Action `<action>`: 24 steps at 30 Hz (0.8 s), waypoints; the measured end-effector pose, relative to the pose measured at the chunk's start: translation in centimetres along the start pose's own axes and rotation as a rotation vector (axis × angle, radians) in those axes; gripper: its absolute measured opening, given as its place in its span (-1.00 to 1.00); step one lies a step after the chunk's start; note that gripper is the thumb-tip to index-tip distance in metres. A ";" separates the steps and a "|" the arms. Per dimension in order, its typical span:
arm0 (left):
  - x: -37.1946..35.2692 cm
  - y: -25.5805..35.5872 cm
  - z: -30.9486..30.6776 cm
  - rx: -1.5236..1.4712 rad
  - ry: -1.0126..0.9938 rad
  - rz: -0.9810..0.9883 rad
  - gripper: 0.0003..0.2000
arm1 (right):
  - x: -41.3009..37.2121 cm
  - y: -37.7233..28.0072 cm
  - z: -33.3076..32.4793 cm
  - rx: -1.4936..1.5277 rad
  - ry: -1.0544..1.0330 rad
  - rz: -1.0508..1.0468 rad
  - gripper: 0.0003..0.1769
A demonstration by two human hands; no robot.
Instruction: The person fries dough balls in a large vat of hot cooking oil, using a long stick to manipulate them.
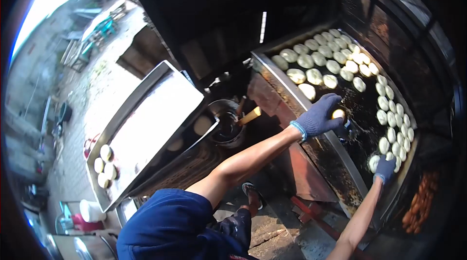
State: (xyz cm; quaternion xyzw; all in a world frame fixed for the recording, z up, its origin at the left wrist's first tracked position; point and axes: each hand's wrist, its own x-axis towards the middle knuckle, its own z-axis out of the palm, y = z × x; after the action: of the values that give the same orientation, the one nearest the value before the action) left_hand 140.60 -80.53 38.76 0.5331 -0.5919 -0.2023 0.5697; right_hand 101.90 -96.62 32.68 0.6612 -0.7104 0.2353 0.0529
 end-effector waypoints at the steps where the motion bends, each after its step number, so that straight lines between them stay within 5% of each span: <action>1: -2.8 1.7 -4.5 0.054 0.081 0.005 -0.45 | 0.1 -3.8 -1.4 0.134 0.099 -0.162 -0.47; 4: -14.6 4.5 -21.3 0.324 0.402 -0.155 -0.52 | -3.8 -19.0 -6.6 0.412 0.174 -0.433 -0.59; 8: -39.9 4.5 -41.0 1.095 1.092 -0.758 -0.56 | -20.9 -40.9 -13.7 0.929 0.043 -0.759 -0.67; 10: -54.5 5.9 -47.9 1.402 1.386 -1.036 -0.52 | -31.7 -50.0 -16.6 1.096 -0.302 -1.074 -0.69; 12: -61.4 9.7 -50.4 1.242 1.656 -1.608 -0.47 | -43.0 -57.3 -17.2 1.149 -0.865 -1.209 -0.67; 14: -70.7 8.8 -52.9 0.840 1.576 -1.507 -0.45 | -54.2 -63.0 -17.1 0.961 -1.427 -1.324 -0.60; 15: -70.6 10.3 -52.9 0.714 1.432 -1.536 -0.46 | -60.3 -65.0 -15.0 0.861 -1.505 -1.445 -0.55; 16: -69.9 11.4 -52.7 0.769 1.389 -1.586 -0.44 | -66.9 -67.0 -12.1 0.840 -1.545 -1.575 -0.54; 18: -71.7 10.5 -53.0 0.391 1.403 -1.350 -0.44 | -75.5 -68.8 -13.4 0.544 -1.621 -1.549 -0.45; 20: -69.5 11.3 -52.1 0.513 1.488 -1.208 -0.44 | -81.9 -67.6 -13.1 0.437 -1.487 -1.536 -0.23; 24: -65.1 11.5 -50.2 0.495 1.425 -0.821 -0.52 | -80.4 -64.6 -14.1 0.651 -1.574 -1.301 -0.32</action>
State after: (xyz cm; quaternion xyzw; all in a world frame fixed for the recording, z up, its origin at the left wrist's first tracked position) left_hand 166.49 -1.95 32.09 0.8139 0.1200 0.1258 0.5544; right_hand 170.55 -18.33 31.13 0.8610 0.0409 -0.1523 -0.4836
